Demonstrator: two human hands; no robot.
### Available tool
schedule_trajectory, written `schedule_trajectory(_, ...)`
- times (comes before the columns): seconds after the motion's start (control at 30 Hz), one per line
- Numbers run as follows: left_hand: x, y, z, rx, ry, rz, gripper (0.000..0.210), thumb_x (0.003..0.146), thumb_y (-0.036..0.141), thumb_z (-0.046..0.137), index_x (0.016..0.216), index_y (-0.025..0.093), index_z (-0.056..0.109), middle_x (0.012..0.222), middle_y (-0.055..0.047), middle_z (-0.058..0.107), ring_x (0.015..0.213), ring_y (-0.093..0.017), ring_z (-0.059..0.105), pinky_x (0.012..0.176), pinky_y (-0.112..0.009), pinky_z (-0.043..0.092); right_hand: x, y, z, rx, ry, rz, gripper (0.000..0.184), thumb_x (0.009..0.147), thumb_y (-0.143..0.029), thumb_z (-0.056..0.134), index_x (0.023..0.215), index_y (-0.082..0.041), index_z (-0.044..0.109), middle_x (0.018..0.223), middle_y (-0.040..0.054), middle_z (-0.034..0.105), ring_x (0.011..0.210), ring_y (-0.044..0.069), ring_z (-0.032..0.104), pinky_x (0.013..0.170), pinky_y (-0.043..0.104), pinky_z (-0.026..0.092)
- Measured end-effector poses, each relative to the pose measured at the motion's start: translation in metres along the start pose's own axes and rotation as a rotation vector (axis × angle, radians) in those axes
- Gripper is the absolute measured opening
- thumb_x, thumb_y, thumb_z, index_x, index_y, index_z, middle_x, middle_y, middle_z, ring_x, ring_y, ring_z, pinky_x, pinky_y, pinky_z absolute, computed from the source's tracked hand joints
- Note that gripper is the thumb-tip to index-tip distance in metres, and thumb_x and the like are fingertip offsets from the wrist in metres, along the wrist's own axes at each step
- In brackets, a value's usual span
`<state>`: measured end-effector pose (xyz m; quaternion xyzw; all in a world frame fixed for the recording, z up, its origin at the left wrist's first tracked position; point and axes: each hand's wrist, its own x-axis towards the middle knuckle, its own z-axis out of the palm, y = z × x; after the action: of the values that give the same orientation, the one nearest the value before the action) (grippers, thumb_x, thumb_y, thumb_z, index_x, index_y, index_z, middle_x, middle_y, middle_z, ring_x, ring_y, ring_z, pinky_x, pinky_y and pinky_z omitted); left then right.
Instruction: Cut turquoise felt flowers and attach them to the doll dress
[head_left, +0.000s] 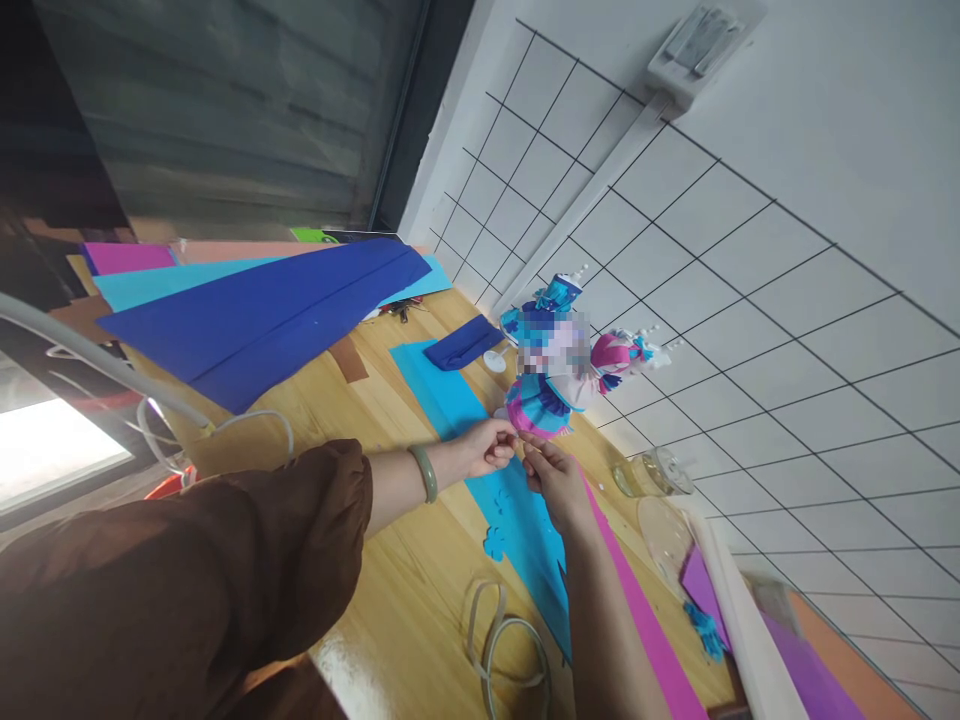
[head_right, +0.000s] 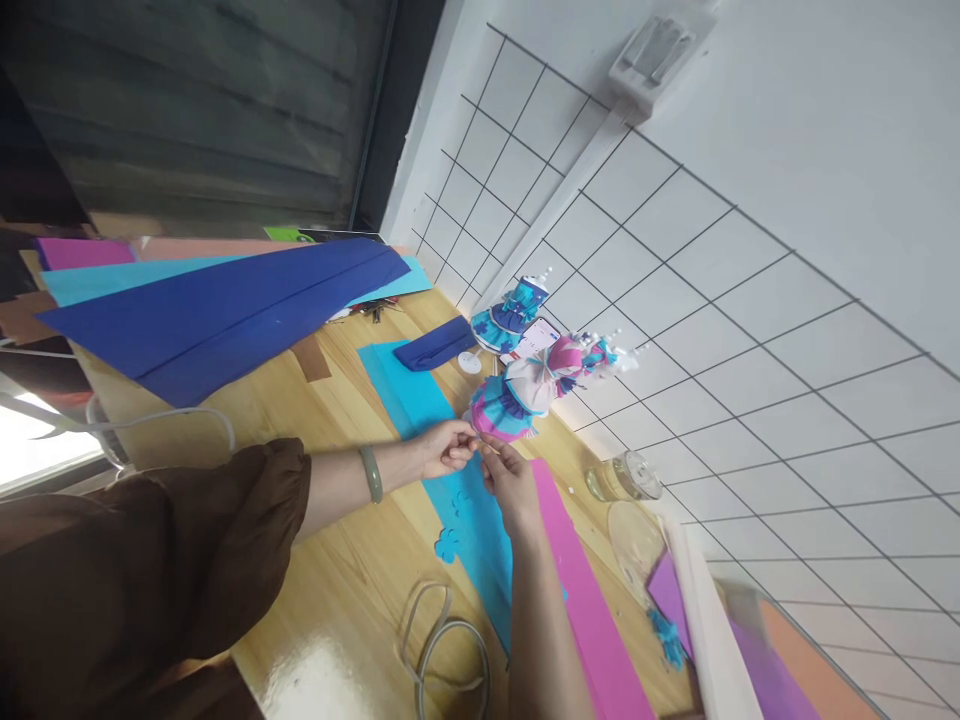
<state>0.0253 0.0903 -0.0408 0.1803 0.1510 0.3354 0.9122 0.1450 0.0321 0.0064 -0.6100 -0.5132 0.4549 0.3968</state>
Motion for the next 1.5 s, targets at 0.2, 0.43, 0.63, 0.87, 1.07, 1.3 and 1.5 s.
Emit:
schedule_trajectory(0.2, 0.0, -0.001, 0.0, 0.014, -0.012, 0.024, 0.008, 0.071, 0.012, 0.045, 0.064, 0.012, 0.048, 0.049, 0.004, 0.042, 0.031, -0.001, 0.026, 0.029, -0.015, 0.011, -0.001, -0.002, 0.001, 0.031, -0.001, 0.01, 0.043, 0.069, -0.041, 0.063, 0.102, -0.015, 0.057, 0.052, -0.0068, 0.037, 0.042, 0.005, 0.028, 0.04, 0.019, 0.018)
schedule_trajectory(0.43, 0.003, -0.002, -0.003, 0.038, -0.026, 0.032, 0.009, 0.073, 0.012, 0.045, 0.066, 0.011, 0.05, 0.05, 0.005, 0.043, 0.031, 0.0, 0.027, 0.029, -0.014, 0.011, 0.001, -0.001, 0.002, 0.053, 0.003, 0.013, 0.042, 0.068, -0.041, 0.064, 0.101, -0.015, 0.058, 0.052, -0.0066, 0.038, 0.041, 0.005, 0.028, 0.039, 0.019, 0.018)
schedule_trajectory(0.63, 0.003, -0.003, -0.002, 0.059, -0.038, 0.048, 0.007, 0.074, 0.012, 0.047, 0.071, 0.011, 0.053, 0.051, 0.004, 0.044, 0.031, 0.0, 0.029, 0.029, -0.014, 0.011, 0.003, -0.003, -0.001, 0.156, 0.014, 0.05, 0.032, 0.066, -0.038, 0.067, 0.086, -0.014, 0.062, 0.052, -0.0062, 0.039, 0.039, 0.003, 0.025, 0.038, 0.02, 0.015)
schedule_trajectory(0.87, 0.004, -0.006, -0.002, 0.063, -0.031, 0.051, 0.008, 0.072, 0.012, 0.05, 0.064, 0.012, 0.048, 0.051, 0.005, 0.043, 0.031, 0.0, 0.03, 0.029, -0.015, 0.011, 0.003, -0.004, -0.003, 0.251, 0.021, 0.132, 0.027, 0.062, -0.038, 0.068, 0.074, -0.015, 0.059, 0.05, -0.0075, 0.037, 0.036, 0.002, 0.021, 0.036, 0.021, 0.017)
schedule_trajectory(1.07, 0.003, -0.004, 0.0, 0.04, -0.014, 0.069, 0.008, 0.07, 0.012, 0.051, 0.063, 0.013, 0.046, 0.053, 0.004, 0.046, 0.031, 0.0, 0.03, 0.029, -0.015, 0.011, 0.005, 0.002, -0.004, 0.189, 0.088, 0.122, 0.028, 0.061, -0.037, 0.069, 0.058, -0.015, 0.053, 0.047, -0.0066, 0.038, 0.035, 0.002, 0.021, 0.036, 0.022, 0.011)
schedule_trajectory(1.3, 0.0, -0.002, 0.001, 0.03, 0.007, 0.039, 0.011, 0.071, 0.012, 0.048, 0.06, 0.013, 0.046, 0.052, 0.003, 0.046, 0.032, -0.001, 0.029, 0.028, -0.015, 0.012, -0.009, 0.007, -0.011, 0.141, 0.13, 0.132, 0.031, 0.061, -0.039, 0.069, 0.076, -0.015, 0.059, 0.049, -0.0071, 0.037, 0.037, 0.003, 0.022, 0.037, 0.021, 0.011)
schedule_trajectory(1.5, -0.001, -0.002, 0.002, 0.047, 0.02, 0.02, 0.01, 0.072, 0.013, 0.047, 0.062, 0.012, 0.048, 0.053, 0.002, 0.048, 0.032, -0.001, 0.029, 0.028, -0.015, 0.013, -0.018, 0.004, -0.005, 0.06, 0.116, -0.002, 0.038, 0.066, -0.042, 0.064, 0.092, -0.015, 0.062, 0.05, -0.0067, 0.035, 0.041, 0.006, 0.027, 0.039, 0.021, 0.017)
